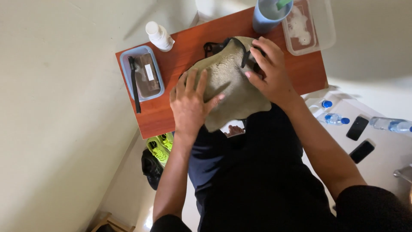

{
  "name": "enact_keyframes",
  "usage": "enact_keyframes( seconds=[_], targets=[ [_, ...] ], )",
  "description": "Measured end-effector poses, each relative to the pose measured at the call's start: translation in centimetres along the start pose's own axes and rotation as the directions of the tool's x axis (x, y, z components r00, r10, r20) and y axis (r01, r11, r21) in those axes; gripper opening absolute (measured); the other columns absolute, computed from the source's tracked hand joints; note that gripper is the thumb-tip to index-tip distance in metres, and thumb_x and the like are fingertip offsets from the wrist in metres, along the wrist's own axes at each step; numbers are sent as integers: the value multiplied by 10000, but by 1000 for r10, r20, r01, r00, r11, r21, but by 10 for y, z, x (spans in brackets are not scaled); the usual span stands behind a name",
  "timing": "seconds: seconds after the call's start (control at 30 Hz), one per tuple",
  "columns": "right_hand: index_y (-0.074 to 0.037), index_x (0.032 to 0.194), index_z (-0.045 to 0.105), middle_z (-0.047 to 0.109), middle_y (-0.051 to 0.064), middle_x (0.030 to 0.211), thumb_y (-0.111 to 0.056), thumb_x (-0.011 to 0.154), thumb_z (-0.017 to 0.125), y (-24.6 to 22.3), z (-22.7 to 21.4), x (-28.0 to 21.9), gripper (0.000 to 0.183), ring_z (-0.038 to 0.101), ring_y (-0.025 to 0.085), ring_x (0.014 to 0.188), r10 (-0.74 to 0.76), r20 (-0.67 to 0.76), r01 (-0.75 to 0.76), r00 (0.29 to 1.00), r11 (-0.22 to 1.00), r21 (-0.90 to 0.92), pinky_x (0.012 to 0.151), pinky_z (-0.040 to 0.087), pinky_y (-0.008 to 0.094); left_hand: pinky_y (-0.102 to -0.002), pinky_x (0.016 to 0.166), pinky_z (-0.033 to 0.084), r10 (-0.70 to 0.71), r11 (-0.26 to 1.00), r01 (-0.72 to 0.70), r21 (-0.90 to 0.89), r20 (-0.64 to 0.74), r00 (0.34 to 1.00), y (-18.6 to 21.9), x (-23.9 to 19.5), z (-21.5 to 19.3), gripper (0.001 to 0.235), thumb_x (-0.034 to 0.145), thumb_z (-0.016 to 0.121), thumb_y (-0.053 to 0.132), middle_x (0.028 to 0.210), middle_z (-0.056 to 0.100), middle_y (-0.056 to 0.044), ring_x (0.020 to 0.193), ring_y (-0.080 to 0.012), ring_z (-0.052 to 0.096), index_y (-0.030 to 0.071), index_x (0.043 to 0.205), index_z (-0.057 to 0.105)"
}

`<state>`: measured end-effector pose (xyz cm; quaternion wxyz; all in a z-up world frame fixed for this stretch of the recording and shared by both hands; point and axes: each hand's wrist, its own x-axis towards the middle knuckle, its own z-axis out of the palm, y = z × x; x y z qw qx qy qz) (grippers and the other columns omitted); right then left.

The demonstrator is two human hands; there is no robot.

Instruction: The person scrubs a black sneaker with a soapy cloth, then wipes it with a dry towel. They dip the cloth in water and continue wiping the shoe until the end of the clip.

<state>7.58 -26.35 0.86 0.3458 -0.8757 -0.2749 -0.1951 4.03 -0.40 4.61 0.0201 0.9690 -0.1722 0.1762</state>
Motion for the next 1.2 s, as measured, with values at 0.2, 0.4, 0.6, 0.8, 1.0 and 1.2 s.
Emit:
enact_keyframes(
  seconds=[0.2,0.4,0.6,0.8,1.0,1.2],
  targets=[
    [1,1465,410,432,120,1559,-347,1098,437,-16,24,-2,507,300,293,1515,-7,-137,-25,991,973,-229,1256,321,563,-291,523,493,-10,986,-14,-164,-142,990,-14,27,7,502,1082,361,539,979,693,-11,741,-176,666,154,1054,681],
    [95,1531,438,266,254,1655,-518,1086,513,-43,72,10,762,196,435,1545,7,-78,-35,997,930,-365,1258,146,575,-310,550,551,-76,996,68,-52,-168,983,-28,28,44,411,1100,364,476,895,686,75,652,-157,685,282,1096,726],
    [158,1498,421,233,319,1641,-766,1042,315,-43,94,17,1036,193,445,1548,41,-17,-43,999,861,-506,1282,126,554,-328,536,562,-104,994,97,-52,-141,985,-34,30,51,306,1070,457,440,843,676,86,638,-162,675,285,1060,720],
    [155,1464,455,281,335,1617,-833,971,348,-57,111,8,1109,230,465,1533,18,-39,-32,999,917,-398,1270,169,561,-362,515,556,-134,984,120,-128,-98,986,-38,34,52,315,1070,458,448,768,633,65,620,-186,671,273,976,702],
    [100,1473,485,290,257,1646,-778,978,371,-78,120,-2,1014,215,411,1550,6,-25,-9,1000,991,-136,1277,155,544,-466,640,608,-189,905,200,-376,66,980,-39,40,37,344,1101,444,393,832,671,-15,812,-299,727,178,999,691],
    [31,1475,500,378,224,1613,-621,1012,380,-83,116,-8,808,331,422,1501,-49,-80,58,996,993,105,1259,226,567,-459,962,563,-138,751,197,-631,142,980,-56,32,41,338,1122,447,330,1135,734,-104,1184,-326,663,110,1150,702]
  ],
)
